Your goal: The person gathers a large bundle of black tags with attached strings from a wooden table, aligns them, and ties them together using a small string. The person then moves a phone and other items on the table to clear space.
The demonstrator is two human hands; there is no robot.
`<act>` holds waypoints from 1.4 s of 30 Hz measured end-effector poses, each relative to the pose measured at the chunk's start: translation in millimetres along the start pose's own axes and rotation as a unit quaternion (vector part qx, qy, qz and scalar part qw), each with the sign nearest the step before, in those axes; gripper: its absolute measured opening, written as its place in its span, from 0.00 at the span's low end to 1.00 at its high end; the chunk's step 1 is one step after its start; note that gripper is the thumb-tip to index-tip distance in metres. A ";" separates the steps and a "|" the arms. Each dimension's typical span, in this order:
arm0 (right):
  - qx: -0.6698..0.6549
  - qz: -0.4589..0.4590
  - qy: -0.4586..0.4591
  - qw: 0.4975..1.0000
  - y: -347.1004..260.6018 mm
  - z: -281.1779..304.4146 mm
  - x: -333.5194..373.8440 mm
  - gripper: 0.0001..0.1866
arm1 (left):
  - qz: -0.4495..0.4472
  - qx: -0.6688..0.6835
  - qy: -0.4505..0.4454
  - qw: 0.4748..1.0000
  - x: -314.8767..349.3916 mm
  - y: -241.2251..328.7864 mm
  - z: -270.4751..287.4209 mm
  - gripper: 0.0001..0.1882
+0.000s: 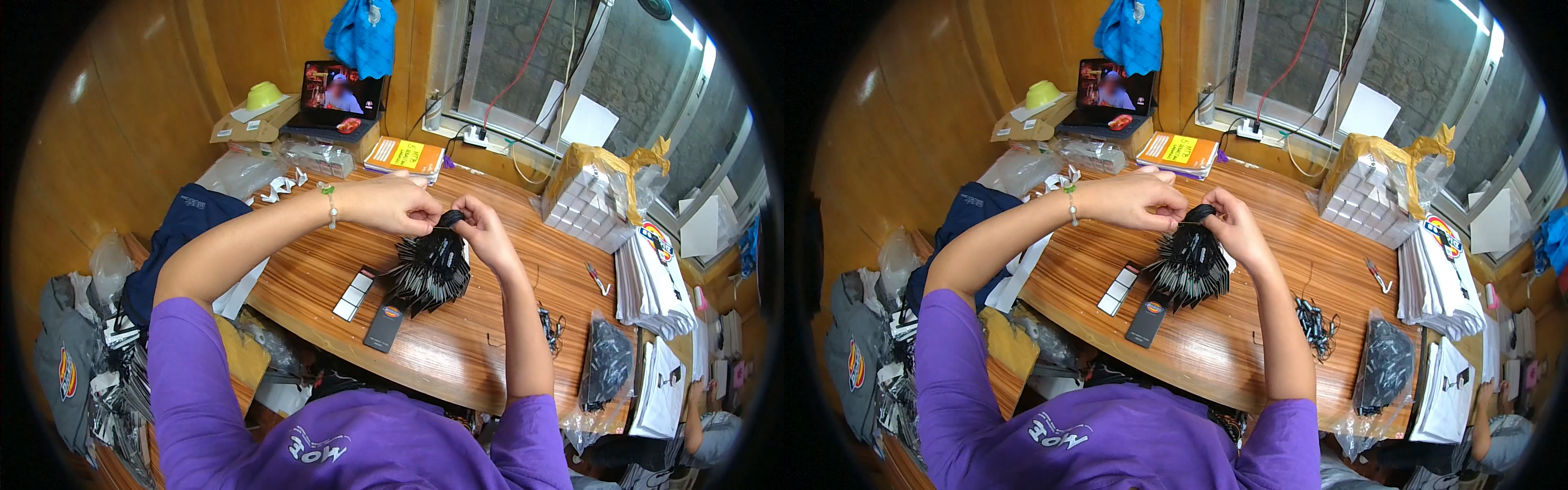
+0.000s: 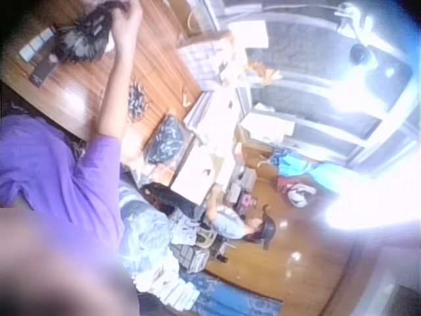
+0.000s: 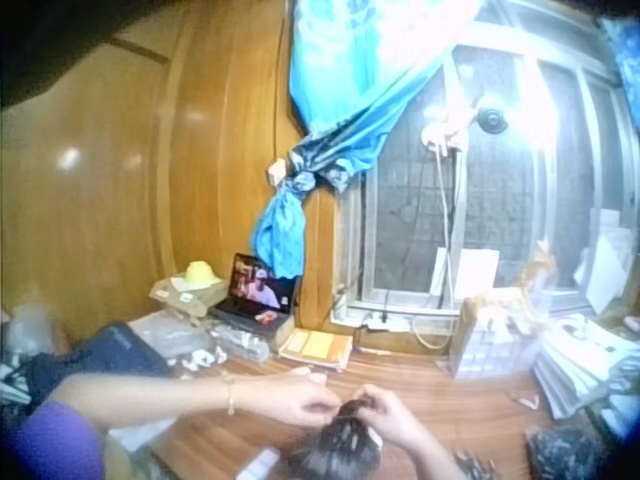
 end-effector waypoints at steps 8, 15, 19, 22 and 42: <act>-0.003 0.028 0.075 0.997 4.3 5.2 0.2 0.05 | -0.019 -0.048 0.061 0.997 7.5 0.7 -5.4 0.09; -0.032 0.025 0.119 0.992 12.9 8.8 -2.9 0.05 | -0.030 -0.071 0.085 0.993 3.5 9.7 -5.4 0.10; -0.055 0.025 0.123 0.991 16.4 11.8 -2.0 0.05 | -0.022 -0.075 0.088 0.993 1.9 9.5 -6.5 0.09; -0.066 0.022 0.097 0.993 9.1 8.0 0.6 0.05 | -0.005 -0.092 0.079 0.993 3.7 -0.9 -8.6 0.09; -0.232 -0.052 0.121 0.964 30.8 20.6 3.1 0.10 | 0.000 -0.124 -0.007 0.992 -6.7 3.0 -23.8 0.13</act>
Point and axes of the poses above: each hand's wrist, its own x-axis away from the middle knuckle, its own z-axis out of the back of the hand, y = z × x, the point moved 9 cm from there along -x, towards the middle knuckle, and after that the axes turned 5 degrees about -y, right-handed, at the moved point
